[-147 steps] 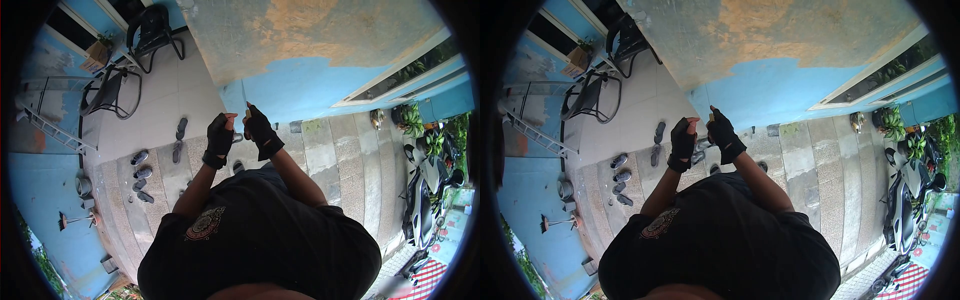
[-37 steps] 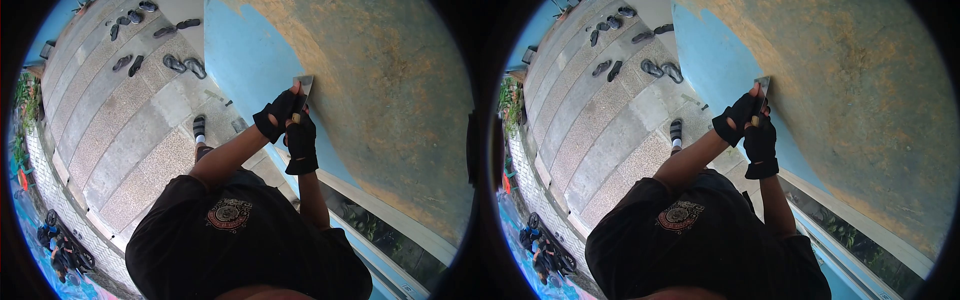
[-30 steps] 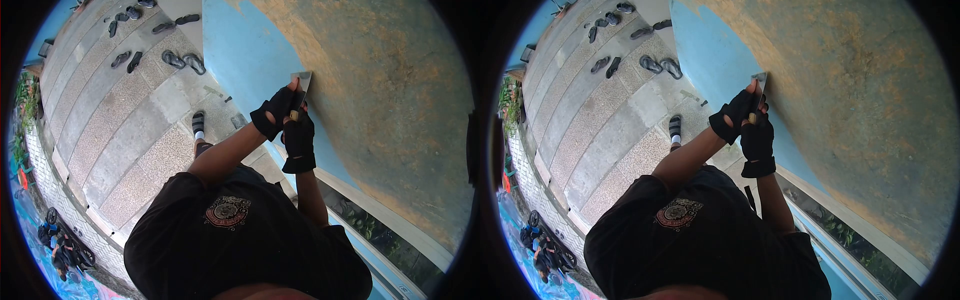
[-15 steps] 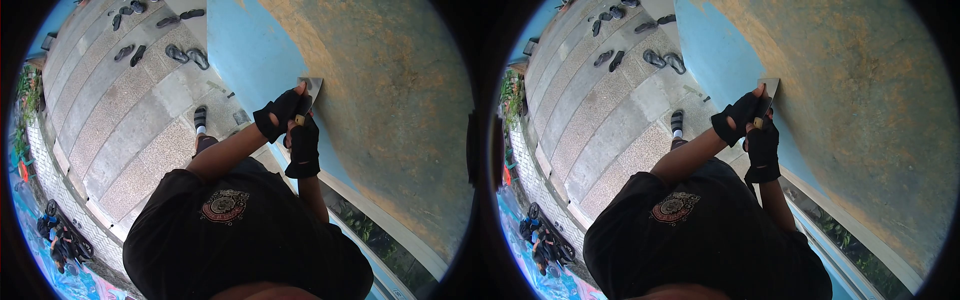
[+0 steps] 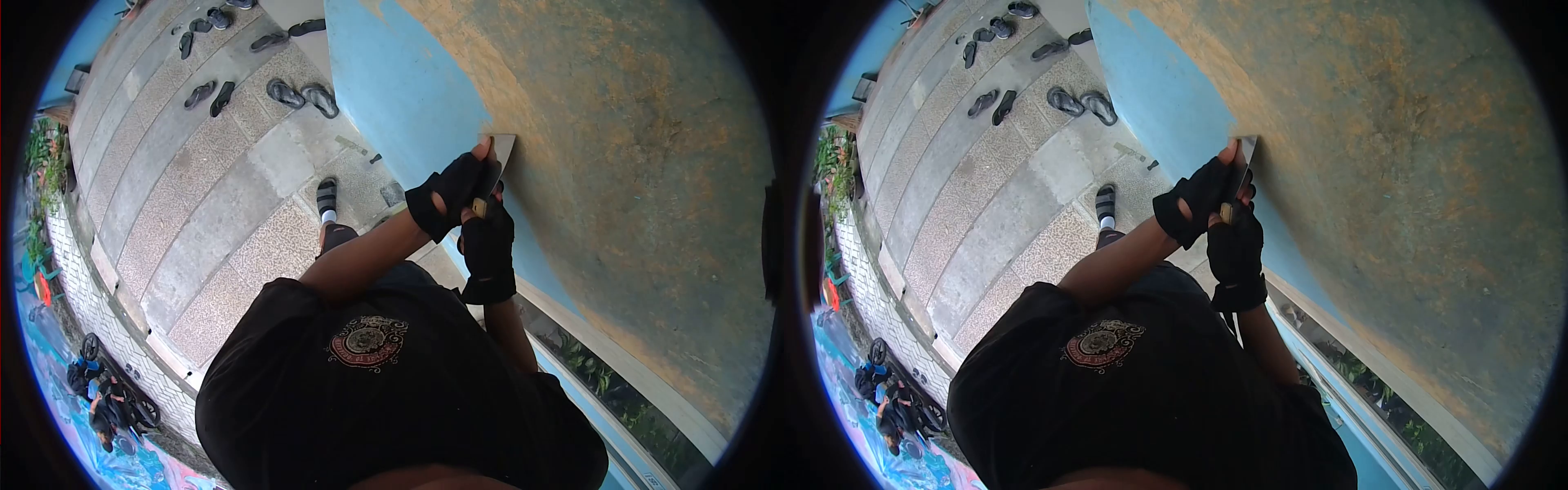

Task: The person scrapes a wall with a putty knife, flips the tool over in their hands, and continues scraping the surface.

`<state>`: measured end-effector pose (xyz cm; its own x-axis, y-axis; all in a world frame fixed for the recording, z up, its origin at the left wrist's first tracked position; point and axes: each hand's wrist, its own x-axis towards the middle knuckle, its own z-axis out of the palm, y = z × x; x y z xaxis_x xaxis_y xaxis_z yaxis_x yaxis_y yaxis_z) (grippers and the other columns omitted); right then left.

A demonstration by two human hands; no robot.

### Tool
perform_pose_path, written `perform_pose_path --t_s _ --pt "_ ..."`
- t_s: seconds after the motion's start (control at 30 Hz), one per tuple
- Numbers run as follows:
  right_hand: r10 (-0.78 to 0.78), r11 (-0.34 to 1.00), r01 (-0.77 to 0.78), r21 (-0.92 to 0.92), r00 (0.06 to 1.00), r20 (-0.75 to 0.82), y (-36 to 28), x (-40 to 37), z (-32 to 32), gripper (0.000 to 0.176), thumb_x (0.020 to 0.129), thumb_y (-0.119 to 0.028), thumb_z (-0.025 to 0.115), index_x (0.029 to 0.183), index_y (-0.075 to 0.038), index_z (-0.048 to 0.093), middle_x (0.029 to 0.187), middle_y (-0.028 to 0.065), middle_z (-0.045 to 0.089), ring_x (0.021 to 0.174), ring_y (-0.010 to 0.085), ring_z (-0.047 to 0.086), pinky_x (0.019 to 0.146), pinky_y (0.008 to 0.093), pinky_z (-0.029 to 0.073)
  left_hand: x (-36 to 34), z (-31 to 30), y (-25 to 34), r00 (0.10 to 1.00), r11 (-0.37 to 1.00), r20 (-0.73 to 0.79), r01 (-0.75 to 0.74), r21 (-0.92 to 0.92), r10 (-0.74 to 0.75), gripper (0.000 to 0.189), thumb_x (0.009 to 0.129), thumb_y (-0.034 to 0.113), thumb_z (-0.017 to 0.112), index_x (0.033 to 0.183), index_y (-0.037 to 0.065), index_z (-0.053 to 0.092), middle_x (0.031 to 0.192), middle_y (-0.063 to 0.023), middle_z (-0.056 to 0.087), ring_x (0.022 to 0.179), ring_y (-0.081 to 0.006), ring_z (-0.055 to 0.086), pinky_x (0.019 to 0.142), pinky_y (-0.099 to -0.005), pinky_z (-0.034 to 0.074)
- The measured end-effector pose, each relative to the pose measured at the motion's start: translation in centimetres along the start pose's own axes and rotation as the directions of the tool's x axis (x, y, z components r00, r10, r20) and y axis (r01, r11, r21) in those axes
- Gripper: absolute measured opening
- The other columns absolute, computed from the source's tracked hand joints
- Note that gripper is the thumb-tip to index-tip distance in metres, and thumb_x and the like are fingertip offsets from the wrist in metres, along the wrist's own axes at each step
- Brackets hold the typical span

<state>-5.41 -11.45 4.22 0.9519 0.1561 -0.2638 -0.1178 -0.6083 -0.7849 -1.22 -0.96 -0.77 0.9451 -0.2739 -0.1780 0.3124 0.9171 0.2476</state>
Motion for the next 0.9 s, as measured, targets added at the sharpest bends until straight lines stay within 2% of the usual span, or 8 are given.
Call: perform_pose_path --t_s 0.23,0.33,0.5,0.57,0.7,0.73,0.83,0.9 --pt "0.004 1.0 -0.004 0.009 0.999 -0.048 -0.1 -0.2 0.1 0.016 0.085 -0.011 0.063 0.097 0.0 0.06 0.084 0.0163 0.062 0.078 0.0328 0.065 0.067 0.0397 0.049 0.0 -0.1 -0.6 0.998 0.998 -0.049 0.051 0.036 -0.05 0.052 0.093 0.062 0.049 0.077 0.013 0.051 0.065 -0.0046 0.053 0.068 -0.0192 0.057 0.062 -0.0344 0.049" --pt "-0.212 0.975 0.208 -0.082 0.976 -0.05 0.2 0.6 0.9 0.012 0.086 -0.008 0.061 0.097 -0.003 0.059 0.062 -0.0007 0.054 0.05 0.0088 0.052 0.048 0.0271 0.041 0.1 -0.9 0.5 0.998 0.998 0.004 0.055 -0.002 -0.055 0.052 0.093 0.063 0.05 0.076 0.014 0.05 0.064 -0.0042 0.052 0.068 -0.019 0.057 0.063 -0.034 0.048" --pt "-0.126 0.992 0.124 -0.024 0.988 -0.089 -0.1 -0.2 0.3 0.012 0.086 -0.009 0.062 0.097 -0.003 0.06 0.062 0.0001 0.055 0.049 0.0097 0.051 0.048 0.0276 0.041 0.1 -0.3 -0.5 0.999 0.999 -0.029 0.047 0.019 -0.046 0.05 0.093 0.061 0.053 0.087 0.011 0.055 0.069 -0.0079 0.06 0.064 -0.0186 0.063 0.059 -0.0306 0.052" --pt "-0.089 0.996 0.089 0.023 0.996 0.001 -0.2 1.0 1.0 0.016 0.085 -0.011 0.063 0.097 0.0 0.06 0.085 0.0165 0.061 0.077 0.0342 0.062 0.069 0.0402 0.049 0.8 -1.4 0.4 0.999 0.998 -0.014 0.029 -0.06 -0.03 0.05 0.093 0.061 0.052 0.089 0.011 0.055 0.07 -0.0084 0.061 0.064 -0.0186 0.063 0.059 -0.0306 0.052" --pt "-0.059 0.998 0.058 -0.022 0.997 -0.042 -0.9 -0.5 0.4 0.019 0.084 -0.011 0.063 0.099 0.0 0.06 0.087 0.0178 0.062 0.08 0.0347 0.064 0.071 0.0393 0.05 -0.2 -0.4 0.3 1.0 0.997 -0.025 0.017 0.075 -0.016 0.053 0.092 0.063 0.051 0.088 0.01 0.055 0.07 -0.008 0.061 0.064 -0.0177 0.062 0.059 -0.03 0.051" --pt "-0.046 0.999 0.045 -0.017 0.998 -0.052 -0.2 -0.3 0.4 0.023 0.086 -0.009 0.062 0.107 -0.001 0.06 0.069 0.0038 0.059 0.054 0.0133 0.055 0.053 0.0295 0.043 -0.3 0.0 0.3 0.999 0.998 -0.028 0.02 0.062 -0.018 0.05 0.094 0.06 0.051 0.083 0.012 0.053 0.065 -0.0052 0.054 0.064 -0.0177 0.058 0.061 -0.0311 0.049" --pt "-0.305 0.946 0.294 -0.134 0.95 -0.073 -0.3 0.6 1.3 0.024 0.086 -0.008 0.06 0.109 -0.001 0.06 0.066 0.0028 0.058 0.053 0.0119 0.054 0.051 0.0287 0.043 0.2 -0.6 0.7 0.999 0.999 0.038 0.031 0.014 -0.032 0.049 0.095 0.058 0.051 0.079 0.013 0.051 0.061 -0.0024 0.048 0.066 -0.0182 0.055 0.062 -0.0325 0.048" --pt "-0.213 0.975 0.207 -0.081 0.975 -0.069 -0.7 -0.1 0.7 0.021 0.085 -0.008 0.061 0.105 -0.001 0.06 0.073 0.0069 0.06 0.061 0.0179 0.057 0.057 0.0316 0.045 0.0 -0.4 1.0 1.0 0.999 -0.007 0.03 0.022 -0.03 0.048 0.095 0.058 0.051 0.079 0.013 0.051 0.062 -0.0024 0.049 0.068 -0.0181 0.056 0.063 -0.033 0.048"
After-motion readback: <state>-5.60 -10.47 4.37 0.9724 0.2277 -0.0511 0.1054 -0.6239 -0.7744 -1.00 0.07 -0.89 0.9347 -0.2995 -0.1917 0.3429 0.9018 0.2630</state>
